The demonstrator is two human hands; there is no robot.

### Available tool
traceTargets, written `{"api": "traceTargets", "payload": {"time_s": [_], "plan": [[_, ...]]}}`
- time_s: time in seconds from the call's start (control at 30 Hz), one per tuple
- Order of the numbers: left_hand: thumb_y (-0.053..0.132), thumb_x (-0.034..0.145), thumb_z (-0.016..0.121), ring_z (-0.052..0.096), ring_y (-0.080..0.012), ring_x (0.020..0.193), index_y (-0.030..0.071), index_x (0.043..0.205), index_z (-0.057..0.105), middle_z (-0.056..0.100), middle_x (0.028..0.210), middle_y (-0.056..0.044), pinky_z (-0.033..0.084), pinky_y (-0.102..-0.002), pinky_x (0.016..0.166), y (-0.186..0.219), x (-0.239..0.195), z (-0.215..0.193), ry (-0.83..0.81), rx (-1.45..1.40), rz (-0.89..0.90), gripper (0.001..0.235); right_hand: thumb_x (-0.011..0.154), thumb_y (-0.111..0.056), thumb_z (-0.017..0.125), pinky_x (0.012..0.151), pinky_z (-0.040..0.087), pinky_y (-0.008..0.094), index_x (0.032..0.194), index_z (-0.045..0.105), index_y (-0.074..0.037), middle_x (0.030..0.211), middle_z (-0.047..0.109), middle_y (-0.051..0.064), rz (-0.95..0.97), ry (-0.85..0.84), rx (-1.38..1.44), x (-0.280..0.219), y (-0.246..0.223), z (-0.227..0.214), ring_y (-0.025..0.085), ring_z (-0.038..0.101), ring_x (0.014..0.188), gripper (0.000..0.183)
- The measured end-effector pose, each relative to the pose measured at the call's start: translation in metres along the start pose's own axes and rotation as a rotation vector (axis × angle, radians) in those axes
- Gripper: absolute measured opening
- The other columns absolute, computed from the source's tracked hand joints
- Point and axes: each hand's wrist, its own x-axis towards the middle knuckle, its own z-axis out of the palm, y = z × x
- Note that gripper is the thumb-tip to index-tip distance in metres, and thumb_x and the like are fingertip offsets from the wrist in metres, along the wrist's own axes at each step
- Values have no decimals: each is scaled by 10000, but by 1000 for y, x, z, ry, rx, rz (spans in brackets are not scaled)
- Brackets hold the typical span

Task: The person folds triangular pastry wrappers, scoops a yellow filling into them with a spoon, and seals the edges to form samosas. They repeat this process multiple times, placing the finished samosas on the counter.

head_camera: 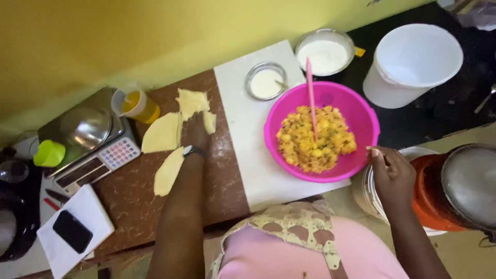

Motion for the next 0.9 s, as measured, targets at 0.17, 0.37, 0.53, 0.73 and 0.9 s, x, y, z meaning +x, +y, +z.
{"api": "traceTargets", "payload": {"time_s": [0.17,0.37,0.53,0.73,0.9], "plan": [[260,1070,607,708,-416,1230,212,1497,697,669,1333,-184,583,-538,1022,-60,54,53,194,166,49,439,1222,-110,656,1030,566,580,1431,765,31,1305,775,280,96,-15,101,15,22,-5,469,718,1246,275],[305,1008,811,777,-360,1086,211,1235,870,733,1119,-108,692,-500,881,-68,61,55,303,259,137,252,1147,-315,680,1150,510,707,1709,519,34,1540,611,459,498,-174,371,38,-23,3,632,618,1413,682],[336,1068,806,749,-478,1125,104,1327,801,680,1134,-191,629,-569,899,-26,-22,31,337,32,251,348,1113,-353,691,1226,497,630,1760,456,29,1668,552,397,554,-248,254,48,-45,5,528,583,1526,787],[135,1215,627,756,-137,1116,169,1442,661,803,1283,-14,574,-304,1066,79,-119,-14,255,-1562,-134,233,1037,-154,724,1293,416,629,1727,514,40,1640,588,387,433,-295,243,49,-27,16,519,538,1565,747],[116,1153,691,781,-175,870,110,1256,736,795,1099,-102,698,-270,651,186,-193,-99,-8,-2033,-140,113,1045,-321,829,1277,357,755,1589,516,288,1583,499,582,111,-323,58,37,-50,17,734,469,1496,875]]}}
